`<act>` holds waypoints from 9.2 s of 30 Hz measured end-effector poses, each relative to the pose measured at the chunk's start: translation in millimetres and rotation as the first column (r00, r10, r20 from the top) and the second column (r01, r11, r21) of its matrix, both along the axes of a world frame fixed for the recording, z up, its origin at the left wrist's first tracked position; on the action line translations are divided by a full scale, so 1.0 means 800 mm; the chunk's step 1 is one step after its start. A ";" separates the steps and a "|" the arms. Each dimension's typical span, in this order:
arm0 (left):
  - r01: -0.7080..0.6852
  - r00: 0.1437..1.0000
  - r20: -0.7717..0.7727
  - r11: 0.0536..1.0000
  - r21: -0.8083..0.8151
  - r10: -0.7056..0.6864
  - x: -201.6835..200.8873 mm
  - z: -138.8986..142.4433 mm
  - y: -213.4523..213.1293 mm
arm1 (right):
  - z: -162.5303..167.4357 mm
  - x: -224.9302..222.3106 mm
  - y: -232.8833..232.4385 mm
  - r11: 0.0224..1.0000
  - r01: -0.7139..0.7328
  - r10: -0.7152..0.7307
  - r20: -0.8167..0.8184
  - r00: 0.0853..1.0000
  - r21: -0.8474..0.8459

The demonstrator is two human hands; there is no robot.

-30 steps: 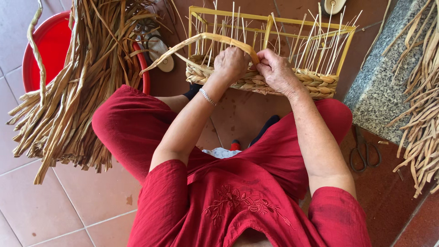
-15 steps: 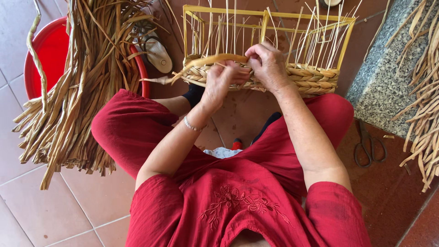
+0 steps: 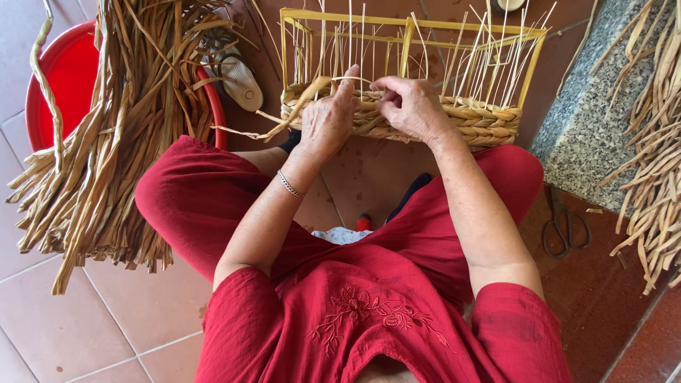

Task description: The person sits on the floor weaving a basket from dried plant fiber strips around a bamboo frame, tucking and tightening strips along the woven base. They use scissors to trim a strip, then pick new strips from a red basin and continue weaving the sides.

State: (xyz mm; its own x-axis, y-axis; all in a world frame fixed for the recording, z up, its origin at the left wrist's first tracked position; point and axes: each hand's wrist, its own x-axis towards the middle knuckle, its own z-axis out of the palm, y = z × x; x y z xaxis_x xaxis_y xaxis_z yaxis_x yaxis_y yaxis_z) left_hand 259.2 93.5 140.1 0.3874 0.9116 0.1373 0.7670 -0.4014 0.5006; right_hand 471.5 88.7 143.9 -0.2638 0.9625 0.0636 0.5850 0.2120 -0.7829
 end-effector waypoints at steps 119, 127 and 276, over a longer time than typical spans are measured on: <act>-0.654 0.493 0.719 0.754 -0.064 0.489 -0.337 0.187 -0.116 | -0.137 0.266 -0.274 0.424 0.755 -0.733 0.301 0.610 -0.500; -0.019 -0.193 0.487 0.493 -0.870 0.852 -0.237 -0.076 -0.037 | -0.068 0.155 -0.139 0.648 0.499 -0.745 -0.342 0.572 -0.575; -0.605 0.218 0.809 0.726 -0.327 0.546 -0.387 0.066 -0.351 | -0.043 -0.366 -0.250 0.680 -0.677 0.328 -0.709 0.624 -0.282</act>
State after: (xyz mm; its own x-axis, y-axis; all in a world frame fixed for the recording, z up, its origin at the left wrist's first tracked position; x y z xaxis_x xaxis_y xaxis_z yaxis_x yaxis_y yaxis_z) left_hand -50.8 -187.3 192.6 -0.5723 0.8158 0.0827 0.0268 -0.0823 0.9963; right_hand 179.0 -111.6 109.7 -0.7916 0.6096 -0.0431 -0.0835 -0.1778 -0.9805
